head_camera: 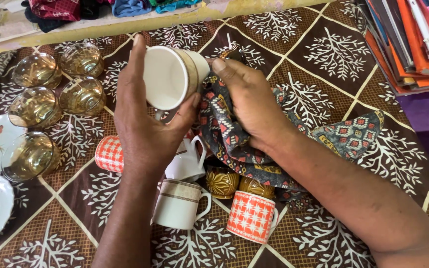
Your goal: The person wipes the exterior and interior of a white ceramic mug with a patterned cloth. The person rotates the mug to clean all sides, then places it on the table and picks up another mug to repeat the process.
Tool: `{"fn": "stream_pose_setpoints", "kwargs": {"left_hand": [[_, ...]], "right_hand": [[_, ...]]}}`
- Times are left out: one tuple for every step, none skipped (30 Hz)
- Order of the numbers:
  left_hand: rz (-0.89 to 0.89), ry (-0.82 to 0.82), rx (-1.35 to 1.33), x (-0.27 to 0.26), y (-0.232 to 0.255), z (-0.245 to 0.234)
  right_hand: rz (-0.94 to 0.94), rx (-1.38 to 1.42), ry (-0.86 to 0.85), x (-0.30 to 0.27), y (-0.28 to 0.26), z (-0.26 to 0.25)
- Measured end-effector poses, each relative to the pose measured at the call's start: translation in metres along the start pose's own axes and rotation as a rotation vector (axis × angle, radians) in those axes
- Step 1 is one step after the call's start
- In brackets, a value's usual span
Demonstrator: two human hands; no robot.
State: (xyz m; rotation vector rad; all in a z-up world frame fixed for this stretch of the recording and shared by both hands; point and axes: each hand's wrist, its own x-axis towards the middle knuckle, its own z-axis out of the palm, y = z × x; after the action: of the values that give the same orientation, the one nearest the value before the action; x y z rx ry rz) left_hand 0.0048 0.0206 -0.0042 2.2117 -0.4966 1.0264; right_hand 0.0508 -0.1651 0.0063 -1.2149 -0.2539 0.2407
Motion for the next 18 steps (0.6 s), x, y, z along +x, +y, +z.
{"fn": "stream_pose_setpoints", "kwargs": {"left_hand": [[0.004,0.01,0.004,0.0,0.0,-0.001],[-0.022,0.005,0.01,-0.001,-0.001,-0.003],[-0.05,-0.007,-0.021,-0.001,-0.001,-0.003],[-0.078,-0.018,-0.051,-0.001,-0.001,-0.004],[-0.108,-0.037,-0.116,-0.001,-0.001,-0.003],[-0.131,-0.053,-0.176,-0.001,0.0,-0.003],[-0.153,-0.069,-0.239,0.0,0.001,-0.002],[-0.168,-0.084,-0.296,0.0,0.003,0.0],[-0.184,-0.096,-0.35,0.0,0.005,0.0],[-0.211,-0.104,-0.384,0.0,0.007,0.003],[-0.24,-0.11,-0.415,0.0,0.009,0.005],[-0.269,-0.116,-0.446,0.0,0.011,0.006],[-0.257,-0.095,-0.418,-0.001,0.011,0.005],[-0.246,-0.075,-0.39,-0.001,0.01,0.005],[-0.234,-0.056,-0.364,-0.001,0.009,0.005],[-0.211,-0.029,-0.32,-0.001,0.007,0.005],[-0.187,-0.004,-0.277,-0.001,0.005,0.006],[-0.163,0.021,-0.233,-0.001,0.003,0.006]], "right_hand": [[-0.013,-0.003,-0.001,-0.002,-0.003,0.001],[-0.026,-0.005,-0.002,-0.005,-0.006,0.002],[-0.039,-0.008,-0.002,-0.007,-0.009,0.002],[-0.061,-0.009,0.009,-0.008,-0.011,0.003],[-0.083,-0.009,0.02,-0.008,-0.013,0.003],[-0.105,-0.01,0.03,-0.007,-0.013,0.002],[-0.102,0.008,0.008,-0.005,-0.012,0.001],[-0.098,0.027,-0.014,-0.003,-0.012,0.0],[-0.093,0.046,-0.04,-0.001,-0.01,-0.001],[-0.074,0.094,-0.032,-0.001,-0.009,-0.002],[-0.053,0.143,-0.028,-0.001,-0.008,-0.003],[-0.032,0.193,-0.024,0.0,-0.006,-0.002],[0.009,0.21,-0.029,-0.001,-0.005,-0.002],[0.05,0.227,-0.035,-0.002,-0.004,-0.003],[0.09,0.242,-0.039,-0.003,-0.003,-0.004],[0.098,0.236,-0.048,-0.003,0.0,-0.004],[0.106,0.229,-0.056,-0.003,0.004,-0.003],[0.114,0.222,-0.064,-0.002,0.008,-0.003]]}}
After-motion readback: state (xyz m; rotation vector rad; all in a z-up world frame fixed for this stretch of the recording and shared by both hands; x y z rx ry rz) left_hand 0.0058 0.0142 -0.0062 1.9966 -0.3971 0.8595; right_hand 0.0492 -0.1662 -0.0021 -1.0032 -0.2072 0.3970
